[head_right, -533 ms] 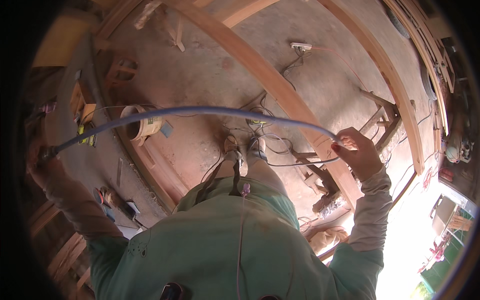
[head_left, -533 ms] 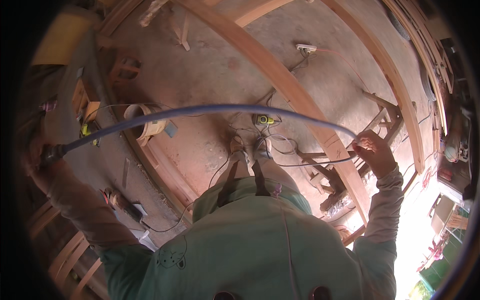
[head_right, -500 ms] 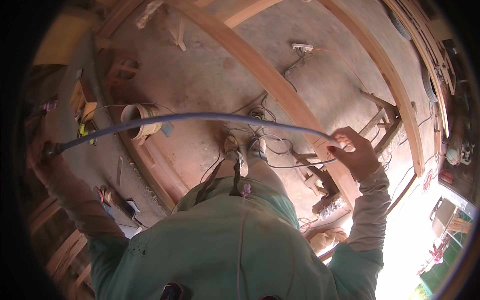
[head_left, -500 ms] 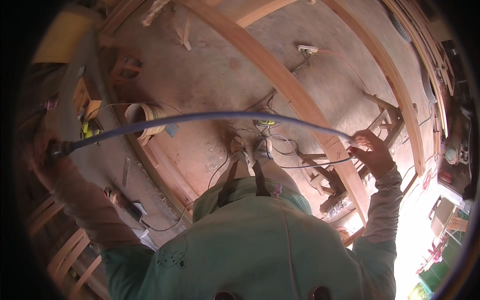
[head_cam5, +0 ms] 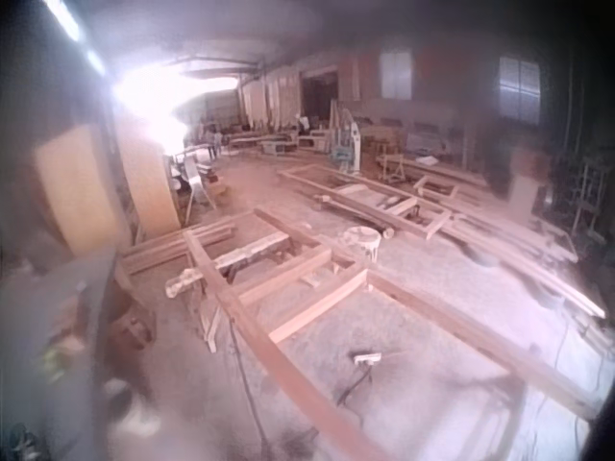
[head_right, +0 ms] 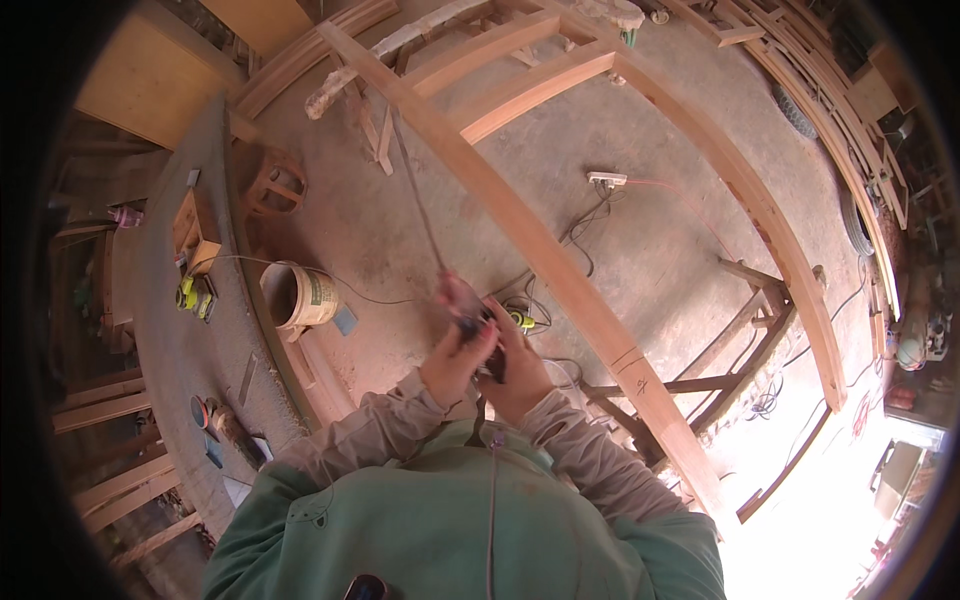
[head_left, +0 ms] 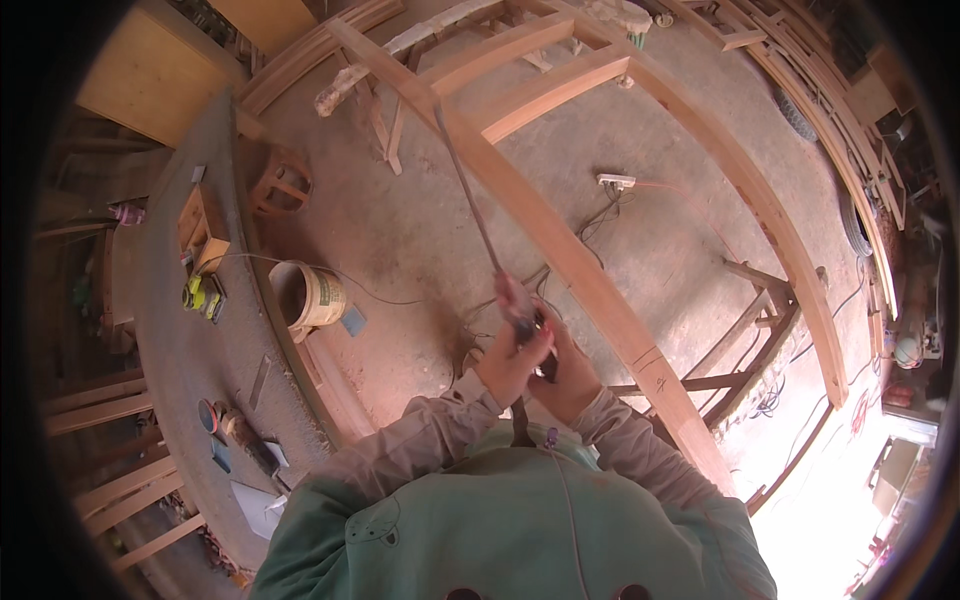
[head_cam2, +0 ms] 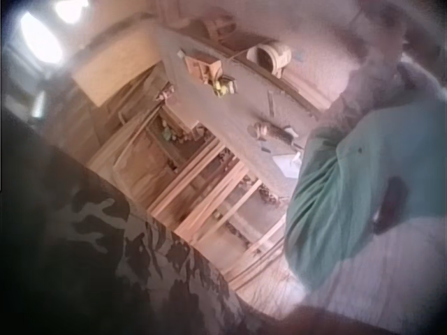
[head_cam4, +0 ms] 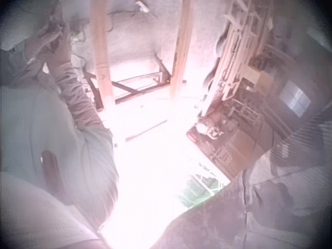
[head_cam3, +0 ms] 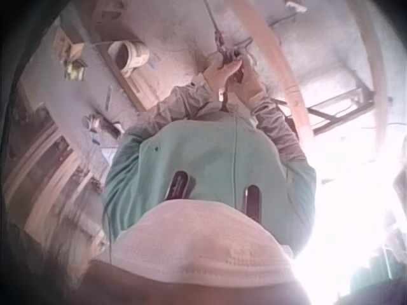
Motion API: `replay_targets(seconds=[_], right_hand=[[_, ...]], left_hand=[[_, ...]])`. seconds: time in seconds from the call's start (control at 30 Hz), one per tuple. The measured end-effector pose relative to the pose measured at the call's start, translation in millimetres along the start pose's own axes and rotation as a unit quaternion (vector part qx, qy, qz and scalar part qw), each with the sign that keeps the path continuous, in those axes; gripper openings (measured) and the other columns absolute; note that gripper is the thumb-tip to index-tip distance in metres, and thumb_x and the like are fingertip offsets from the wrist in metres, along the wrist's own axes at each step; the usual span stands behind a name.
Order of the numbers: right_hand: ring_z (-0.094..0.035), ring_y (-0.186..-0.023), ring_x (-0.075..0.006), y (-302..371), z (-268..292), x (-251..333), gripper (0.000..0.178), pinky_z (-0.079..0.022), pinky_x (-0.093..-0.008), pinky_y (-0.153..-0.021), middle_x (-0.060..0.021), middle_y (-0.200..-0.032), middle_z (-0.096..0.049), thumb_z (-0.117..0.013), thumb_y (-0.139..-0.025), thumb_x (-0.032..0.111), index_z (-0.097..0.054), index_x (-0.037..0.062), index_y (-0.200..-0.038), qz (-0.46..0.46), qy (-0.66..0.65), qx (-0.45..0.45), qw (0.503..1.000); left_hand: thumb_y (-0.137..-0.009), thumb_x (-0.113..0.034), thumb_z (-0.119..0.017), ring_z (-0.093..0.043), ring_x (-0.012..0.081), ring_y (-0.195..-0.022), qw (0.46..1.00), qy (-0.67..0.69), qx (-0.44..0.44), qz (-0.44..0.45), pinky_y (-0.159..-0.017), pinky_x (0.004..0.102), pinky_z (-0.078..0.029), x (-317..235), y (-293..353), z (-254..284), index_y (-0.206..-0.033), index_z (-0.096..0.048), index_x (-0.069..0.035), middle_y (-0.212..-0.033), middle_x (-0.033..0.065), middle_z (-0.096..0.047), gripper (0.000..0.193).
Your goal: The person scoops pink wood filler from a bucket using a putty knife and applies it to the joints and surfaces of a wooden frame. They smooth the filler along the frame's edges and corners using a second putty knife to spread and level the material.
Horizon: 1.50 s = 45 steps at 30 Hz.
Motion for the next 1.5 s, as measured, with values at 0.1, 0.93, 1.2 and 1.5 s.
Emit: replay_targets(seconds=[0.1, 0.93, 1.2, 1.5], right_hand=[[-0.063, -0.085, -0.0291, 10.8, 23.4, -73.3, 0.069, -0.052, -0.0366, -0.076, -0.0168, -0.097, -0.060, -0.070, -0.077, 0.018, -0.038, 0.0070, -0.138, -0.076, 0.083, -0.006, 0.994], [-0.058, -0.045, -0.0210, -87.6, 120.4, -151.1, 0.037, -0.046, -0.0344, -0.037, -0.0110, -0.069, -0.059, -0.068, -0.079, 0.022, -0.055, -0.0006, -0.106, -0.261, 0.022, -0.128, 0.957], [-0.054, -0.039, -0.0217, -161.0, 163.8, -130.8, 0.036, -0.045, -0.0353, -0.036, -0.0119, -0.065, -0.059, -0.067, -0.083, 0.030, -0.058, -0.0029, -0.094, -0.217, 0.121, -0.103, 0.963], [-0.053, -0.042, -0.0182, -253.4, 225.9, -106.8, 0.031, -0.044, -0.0334, -0.037, -0.0086, -0.061, -0.056, -0.067, -0.084, 0.026, -0.058, -0.0015, -0.094, -0.316, 0.137, -0.234, 0.909]], left_hand=[[-0.091, -0.026, -0.060, -0.058, 0.0238, -0.086, 0.962, -0.254, 0.085, -0.046, -0.079, 0.0323, -0.047, 27.4, 9.5, -8.6, -0.127, -0.050, -0.003, -0.101, 0.0158, -0.059, 0.044], [-0.089, -0.033, -0.062, -0.066, 0.0220, -0.087, 0.891, -0.324, -0.159, 0.277, -0.077, 0.0328, -0.052, 231.4, 184.8, 282.3, -0.109, -0.063, -0.008, -0.090, 0.0116, -0.070, 0.032], [-0.091, -0.026, -0.061, -0.066, 0.0176, -0.078, 0.924, -0.276, -0.125, 0.234, -0.070, 0.0298, -0.053, 218.2, 46.9, 331.9, -0.111, -0.061, -0.007, -0.085, 0.0104, -0.068, 0.027], [-0.093, -0.025, -0.056, -0.066, 0.0214, -0.083, 0.943, -0.207, -0.088, 0.246, -0.072, 0.0332, -0.056, 214.8, -119.6, 534.0, -0.114, -0.058, -0.004, -0.095, 0.0135, -0.066, 0.029]])
Point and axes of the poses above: each hand's wrist, its own y-axis away from the middle knuckle, its own z-axis out of the back of the hand, x = y × z, the point moved 10 cm from there along -y, towards the middle knuckle
